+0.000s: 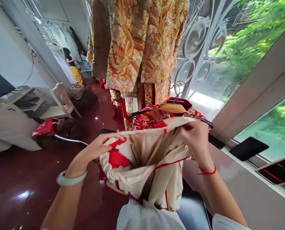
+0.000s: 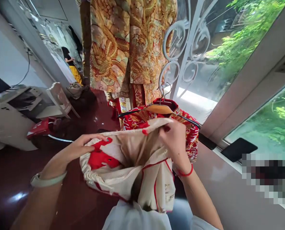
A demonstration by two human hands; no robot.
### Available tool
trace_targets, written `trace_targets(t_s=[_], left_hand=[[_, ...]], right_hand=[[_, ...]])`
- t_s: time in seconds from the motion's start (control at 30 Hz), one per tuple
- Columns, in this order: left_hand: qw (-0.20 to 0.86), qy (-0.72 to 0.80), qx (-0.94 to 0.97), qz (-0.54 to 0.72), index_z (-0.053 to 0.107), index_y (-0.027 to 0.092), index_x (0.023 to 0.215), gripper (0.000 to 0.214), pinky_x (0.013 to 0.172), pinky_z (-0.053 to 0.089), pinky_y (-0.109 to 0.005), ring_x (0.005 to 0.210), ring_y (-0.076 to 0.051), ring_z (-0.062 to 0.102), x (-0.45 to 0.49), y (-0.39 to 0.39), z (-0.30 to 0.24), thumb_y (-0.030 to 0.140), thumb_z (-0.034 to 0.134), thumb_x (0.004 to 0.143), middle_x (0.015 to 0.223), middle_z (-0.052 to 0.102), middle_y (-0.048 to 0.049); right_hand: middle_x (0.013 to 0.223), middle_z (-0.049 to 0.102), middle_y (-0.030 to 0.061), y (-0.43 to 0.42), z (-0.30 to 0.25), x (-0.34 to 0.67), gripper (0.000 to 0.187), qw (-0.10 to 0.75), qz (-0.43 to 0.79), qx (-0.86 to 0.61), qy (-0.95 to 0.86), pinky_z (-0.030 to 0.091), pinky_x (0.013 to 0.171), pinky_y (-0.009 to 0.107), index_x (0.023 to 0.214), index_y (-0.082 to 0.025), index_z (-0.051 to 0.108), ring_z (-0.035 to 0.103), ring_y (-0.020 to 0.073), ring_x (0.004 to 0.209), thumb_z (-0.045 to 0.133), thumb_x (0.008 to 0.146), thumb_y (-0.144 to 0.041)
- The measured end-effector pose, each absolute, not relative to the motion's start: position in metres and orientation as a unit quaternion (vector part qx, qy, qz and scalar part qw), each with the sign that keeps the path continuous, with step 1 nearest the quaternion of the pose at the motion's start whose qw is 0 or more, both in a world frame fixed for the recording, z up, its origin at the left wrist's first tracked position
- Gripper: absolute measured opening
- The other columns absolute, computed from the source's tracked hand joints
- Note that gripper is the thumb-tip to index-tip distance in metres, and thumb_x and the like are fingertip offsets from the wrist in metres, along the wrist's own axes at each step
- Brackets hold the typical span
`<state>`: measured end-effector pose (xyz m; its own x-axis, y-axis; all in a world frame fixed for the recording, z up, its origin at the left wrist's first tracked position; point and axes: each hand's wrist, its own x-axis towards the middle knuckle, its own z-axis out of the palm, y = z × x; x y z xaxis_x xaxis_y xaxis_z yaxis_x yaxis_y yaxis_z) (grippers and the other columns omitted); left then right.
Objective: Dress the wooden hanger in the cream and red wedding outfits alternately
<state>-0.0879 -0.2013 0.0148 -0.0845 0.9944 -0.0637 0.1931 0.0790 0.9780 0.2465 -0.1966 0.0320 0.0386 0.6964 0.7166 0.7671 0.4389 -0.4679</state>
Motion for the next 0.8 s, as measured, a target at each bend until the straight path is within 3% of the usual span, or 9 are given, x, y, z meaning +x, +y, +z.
trace_targets(t_s=[0.07,0.13,0.27,0.37,0.43,0.57,0.7,0.8], left_hand=[[0.458,0.551,0.593,0.369,0.071,0.014,0.063,0.014,0.108,0.045,-0.050,0.117,-0.036,0.065,-0.085,-0.190,0.012,0.005,0.063,0.055,0.104,0.075,-0.0127],[0.420,0.544,0.651,0.322,0.074,0.016,0.064,0.022,0.113,0.039,-0.052,0.123,-0.037,0.061,-0.072,-0.195,-0.001,0.004,0.057,0.058,0.125,0.071,-0.0120],[0.300,0.604,0.708,0.210,0.081,0.028,0.101,0.050,0.114,0.036,-0.059,0.136,-0.042,0.050,-0.029,-0.244,-0.060,0.004,0.051,0.069,0.158,0.047,-0.0050],[0.314,0.630,0.701,0.117,0.063,0.036,0.138,0.064,0.101,0.049,-0.053,0.136,-0.040,0.051,-0.006,-0.282,-0.121,0.012,0.048,0.081,0.161,0.039,-0.0092],[0.341,0.650,0.674,0.085,0.053,0.040,0.146,0.068,0.096,0.053,-0.047,0.133,-0.036,0.053,-0.001,-0.297,-0.155,0.012,0.042,0.085,0.158,0.043,-0.0096],[0.352,0.636,0.684,0.062,0.060,0.041,0.140,0.071,0.101,0.050,-0.044,0.129,-0.032,0.058,-0.012,-0.299,-0.183,0.006,0.042,0.081,0.150,0.053,-0.0075],[0.318,0.631,0.707,-0.028,0.063,0.039,0.137,0.070,0.097,0.052,-0.048,0.110,-0.031,0.069,-0.039,-0.269,-0.165,0.003,0.039,0.082,0.144,0.060,-0.0088],[0.284,0.615,0.734,0.039,0.058,0.032,0.142,0.065,0.108,0.047,-0.044,0.120,-0.026,0.065,-0.059,-0.235,-0.147,0.007,0.040,0.085,0.145,0.060,-0.0074]], right_hand=[[0.053,0.050,-0.0018,-0.202,0.059,0.234,0.015,0.544,-0.085,-0.514,-0.658,0.032,0.052,0.026,0.054,-0.019,0.050,0.045,0.0119,0.051,0.052,0.066,-0.011],[0.051,0.042,-0.0033,-0.209,0.077,0.223,0.020,0.556,-0.105,-0.515,-0.644,0.030,0.051,0.026,0.052,-0.021,0.041,0.038,0.0106,0.050,0.052,0.064,-0.010],[0.051,0.036,-0.0045,-0.215,0.072,0.210,0.020,0.549,-0.083,-0.504,-0.662,0.027,0.049,0.025,0.053,-0.021,0.038,0.036,0.0099,0.050,0.049,0.066,-0.012],[0.051,0.039,-0.0050,-0.214,0.044,0.206,0.017,0.522,-0.049,-0.500,-0.690,0.026,0.047,0.024,0.053,-0.021,0.041,0.037,0.0093,0.048,0.048,0.066,-0.012],[0.051,0.041,-0.0049,-0.213,0.025,0.205,0.018,0.513,-0.037,-0.509,-0.690,0.027,0.046,0.022,0.053,-0.021,0.042,0.038,0.0088,0.047,0.048,0.068,-0.012],[0.051,0.043,-0.0046,-0.210,0.001,0.211,0.023,0.524,-0.043,-0.533,-0.663,0.030,0.046,0.021,0.052,-0.020,0.040,0.040,0.0086,0.045,0.047,0.072,-0.013],[0.050,0.045,-0.0037,-0.199,-0.007,0.232,0.019,0.489,-0.043,-0.519,-0.700,0.032,0.044,0.021,0.052,-0.020,0.049,0.043,0.0095,0.044,0.047,0.070,-0.012],[0.053,0.055,-0.0010,-0.192,-0.010,0.257,0.019,0.452,-0.042,-0.496,-0.740,0.037,0.047,0.022,0.057,-0.019,0.059,0.050,0.0114,0.046,0.049,0.072,-0.012]])
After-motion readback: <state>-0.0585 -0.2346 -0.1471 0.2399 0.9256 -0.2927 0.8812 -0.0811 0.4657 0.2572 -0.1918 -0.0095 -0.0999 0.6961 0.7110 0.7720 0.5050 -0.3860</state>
